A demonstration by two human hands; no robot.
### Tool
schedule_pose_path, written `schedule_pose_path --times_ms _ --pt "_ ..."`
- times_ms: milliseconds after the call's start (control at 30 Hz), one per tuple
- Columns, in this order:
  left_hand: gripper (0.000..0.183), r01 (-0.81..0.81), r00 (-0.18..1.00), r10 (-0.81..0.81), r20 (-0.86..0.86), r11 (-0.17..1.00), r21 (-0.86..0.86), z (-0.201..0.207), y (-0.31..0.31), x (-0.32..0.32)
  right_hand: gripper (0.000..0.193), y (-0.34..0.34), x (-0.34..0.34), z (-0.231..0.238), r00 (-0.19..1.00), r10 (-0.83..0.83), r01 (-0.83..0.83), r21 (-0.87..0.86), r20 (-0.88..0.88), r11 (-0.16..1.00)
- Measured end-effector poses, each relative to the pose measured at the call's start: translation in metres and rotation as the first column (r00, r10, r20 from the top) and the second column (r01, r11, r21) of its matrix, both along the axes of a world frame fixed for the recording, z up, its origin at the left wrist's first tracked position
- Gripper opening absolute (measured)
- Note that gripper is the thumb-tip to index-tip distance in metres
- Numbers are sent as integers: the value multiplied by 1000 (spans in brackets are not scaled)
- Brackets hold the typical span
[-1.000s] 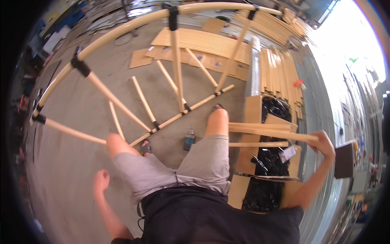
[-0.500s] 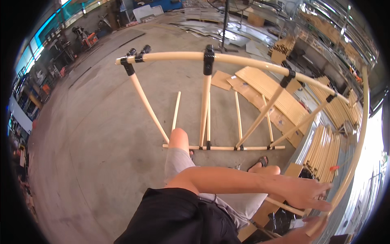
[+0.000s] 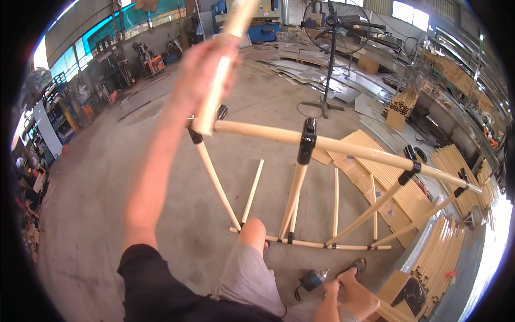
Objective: The person assembles a wooden framework by inserting wooden poles into black plastic connectors and securing them using a power drill and screws.
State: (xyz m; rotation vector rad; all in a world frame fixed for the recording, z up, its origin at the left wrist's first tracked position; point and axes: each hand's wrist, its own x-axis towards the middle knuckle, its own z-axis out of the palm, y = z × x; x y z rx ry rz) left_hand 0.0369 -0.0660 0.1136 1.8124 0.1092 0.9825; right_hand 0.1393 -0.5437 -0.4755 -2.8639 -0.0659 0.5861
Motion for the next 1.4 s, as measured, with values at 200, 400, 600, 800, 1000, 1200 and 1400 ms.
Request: schedule_pose_path --times_ms 200,400,600,800,1000,1200,1400 --pt "36 -309 945 308 108 951 -5 18 153 8 38 56 31 -69 925 -355 370 107 -133 923" --pt "32 -408 912 408 40 913 -6 -17 232 48 34 104 48 -97 827 -542 562 231 -148 794" --pt "32 -374 927 372 -41 922 -96 -73 248 66 31 108 41 -109 751 -646 649 338 -141 681" --pt "33 -281 956 253 -147 935 -217 -83 232 79 28 95 -14 -98 682 -710 637 620 -176 458" --pt "31 -195 971 146 -188 941 -276 -94 234 63 26 97 -94 -19 682 -697 439 886 -222 148" --pt "32 -91 987 38 -156 932 -351 -100 228 82 28 107 -103 172 641 -708 366 929 -296 -57" --pt "31 -80 985 17 -169 925 -370 -111 239 90 32 107 -139 315 727 -666 93 985 -167 -145"
